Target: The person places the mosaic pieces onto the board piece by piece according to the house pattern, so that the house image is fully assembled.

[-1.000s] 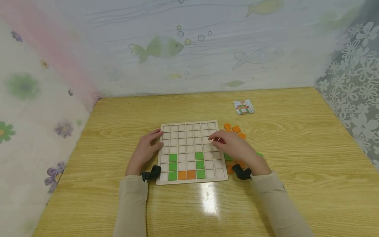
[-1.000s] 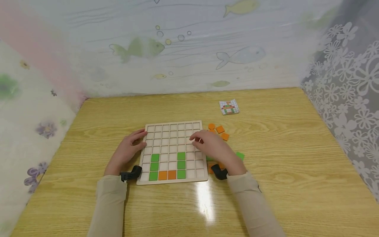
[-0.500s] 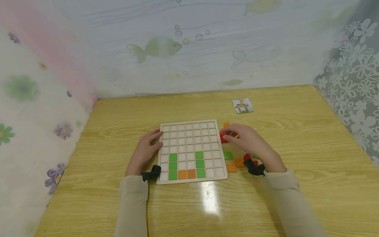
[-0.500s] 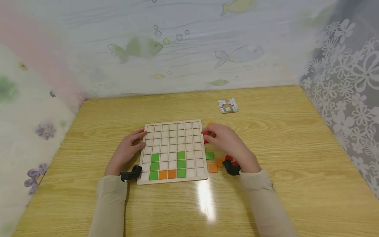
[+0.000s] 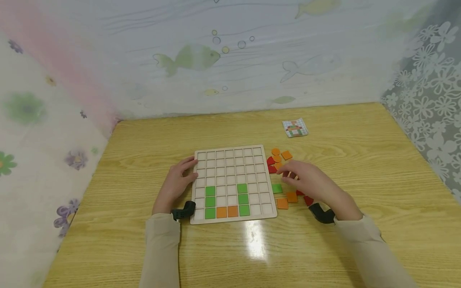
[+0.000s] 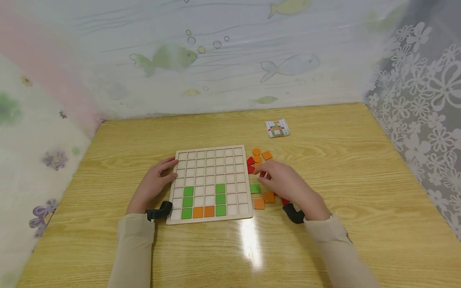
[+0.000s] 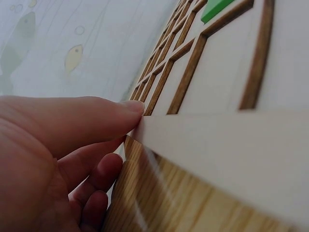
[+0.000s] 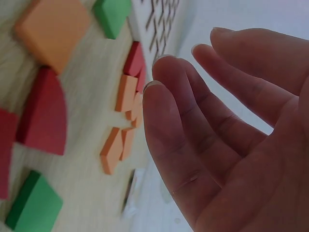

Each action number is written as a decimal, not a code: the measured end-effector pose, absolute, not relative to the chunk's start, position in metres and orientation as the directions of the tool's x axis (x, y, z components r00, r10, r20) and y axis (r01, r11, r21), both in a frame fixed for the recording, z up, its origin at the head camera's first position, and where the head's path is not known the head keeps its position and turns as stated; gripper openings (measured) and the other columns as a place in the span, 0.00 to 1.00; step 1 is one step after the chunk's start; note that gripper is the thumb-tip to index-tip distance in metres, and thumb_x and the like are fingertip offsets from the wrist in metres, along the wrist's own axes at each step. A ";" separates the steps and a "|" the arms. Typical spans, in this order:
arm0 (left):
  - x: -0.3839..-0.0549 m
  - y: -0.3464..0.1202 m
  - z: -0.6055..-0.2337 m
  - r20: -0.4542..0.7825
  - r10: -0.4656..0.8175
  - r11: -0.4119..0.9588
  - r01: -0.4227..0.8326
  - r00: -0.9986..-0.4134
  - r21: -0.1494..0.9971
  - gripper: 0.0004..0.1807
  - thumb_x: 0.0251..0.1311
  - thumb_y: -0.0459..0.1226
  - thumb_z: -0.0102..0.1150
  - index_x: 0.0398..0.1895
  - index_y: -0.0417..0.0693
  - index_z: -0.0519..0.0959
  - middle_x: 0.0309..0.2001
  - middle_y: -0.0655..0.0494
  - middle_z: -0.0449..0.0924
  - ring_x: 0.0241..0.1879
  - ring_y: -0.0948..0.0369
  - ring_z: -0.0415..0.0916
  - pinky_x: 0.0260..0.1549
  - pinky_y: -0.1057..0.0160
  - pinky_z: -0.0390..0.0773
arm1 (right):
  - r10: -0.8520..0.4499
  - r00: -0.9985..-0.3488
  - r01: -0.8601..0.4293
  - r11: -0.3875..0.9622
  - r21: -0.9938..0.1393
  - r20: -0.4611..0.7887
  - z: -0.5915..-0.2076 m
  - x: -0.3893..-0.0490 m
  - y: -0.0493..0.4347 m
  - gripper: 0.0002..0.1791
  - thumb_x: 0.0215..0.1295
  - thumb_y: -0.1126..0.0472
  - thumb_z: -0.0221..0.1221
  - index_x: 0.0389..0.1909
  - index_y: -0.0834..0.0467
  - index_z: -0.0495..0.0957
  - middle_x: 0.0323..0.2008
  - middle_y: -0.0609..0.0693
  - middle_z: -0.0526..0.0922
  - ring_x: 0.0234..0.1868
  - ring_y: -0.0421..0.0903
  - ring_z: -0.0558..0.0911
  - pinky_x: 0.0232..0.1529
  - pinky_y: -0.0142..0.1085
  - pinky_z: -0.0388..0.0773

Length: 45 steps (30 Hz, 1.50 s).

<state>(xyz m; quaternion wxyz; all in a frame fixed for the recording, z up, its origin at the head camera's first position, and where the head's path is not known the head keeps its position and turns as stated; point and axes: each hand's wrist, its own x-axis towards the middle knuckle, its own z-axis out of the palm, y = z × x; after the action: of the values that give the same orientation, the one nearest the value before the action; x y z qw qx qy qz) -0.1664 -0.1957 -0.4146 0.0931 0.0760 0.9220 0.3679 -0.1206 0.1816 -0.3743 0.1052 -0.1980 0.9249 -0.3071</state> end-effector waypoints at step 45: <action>-0.166 -0.195 -0.414 -0.111 0.200 0.707 0.065 -0.973 0.704 0.25 0.60 0.40 0.52 0.62 0.53 0.66 0.65 0.62 0.56 0.64 0.51 0.46 0.59 0.48 0.51 | -0.456 -0.883 -0.335 0.779 -0.530 -0.112 -0.404 -0.098 0.192 0.09 0.53 0.63 0.62 0.34 0.52 0.73 0.27 0.41 0.71 0.28 0.40 0.69 0.30 0.34 0.67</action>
<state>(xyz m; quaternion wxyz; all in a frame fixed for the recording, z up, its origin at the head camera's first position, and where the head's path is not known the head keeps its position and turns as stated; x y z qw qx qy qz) -0.1658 -0.1954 -0.4136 0.0899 0.0722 0.9196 0.3756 -0.0980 0.1924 -0.4038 0.1181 -0.2114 0.9356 -0.2568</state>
